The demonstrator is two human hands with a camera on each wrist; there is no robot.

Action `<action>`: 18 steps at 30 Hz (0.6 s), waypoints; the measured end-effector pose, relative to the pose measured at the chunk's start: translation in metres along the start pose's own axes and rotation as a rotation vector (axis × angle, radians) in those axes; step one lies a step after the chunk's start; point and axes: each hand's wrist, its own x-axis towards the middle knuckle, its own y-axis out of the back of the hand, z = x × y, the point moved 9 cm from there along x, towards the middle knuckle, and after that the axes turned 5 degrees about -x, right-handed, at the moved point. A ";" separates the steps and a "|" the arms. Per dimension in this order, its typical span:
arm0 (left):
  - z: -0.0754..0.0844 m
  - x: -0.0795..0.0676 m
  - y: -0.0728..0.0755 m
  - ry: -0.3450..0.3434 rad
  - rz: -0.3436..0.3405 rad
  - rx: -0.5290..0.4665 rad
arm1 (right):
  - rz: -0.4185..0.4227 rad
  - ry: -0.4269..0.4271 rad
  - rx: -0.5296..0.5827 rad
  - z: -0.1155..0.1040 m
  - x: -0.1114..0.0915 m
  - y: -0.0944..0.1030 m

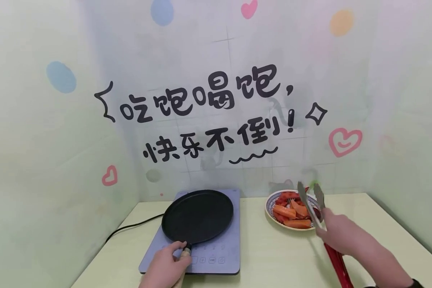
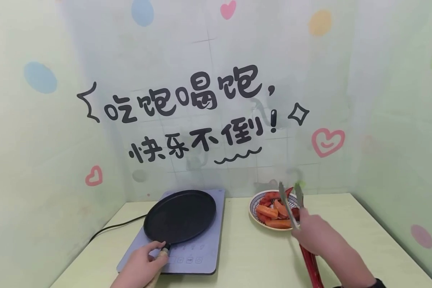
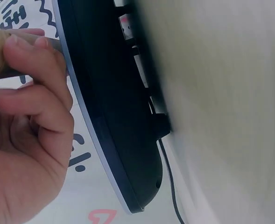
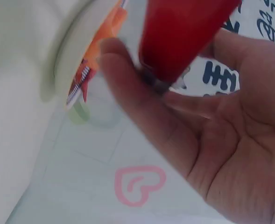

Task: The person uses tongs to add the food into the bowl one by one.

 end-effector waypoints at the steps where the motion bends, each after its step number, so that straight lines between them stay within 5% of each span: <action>1: 0.000 0.000 0.000 0.003 0.001 0.004 | 0.051 0.031 0.006 -0.001 0.001 0.008; 6: 0.000 -0.001 -0.003 -0.001 -0.005 0.015 | 0.259 0.150 -0.045 -0.003 0.000 0.041; 10: 0.000 -0.001 -0.003 -0.012 0.003 0.023 | 0.324 0.171 -0.098 0.003 0.000 0.053; 18: -0.001 -0.002 -0.004 0.000 0.000 0.015 | 0.197 0.068 -0.238 0.037 0.000 0.050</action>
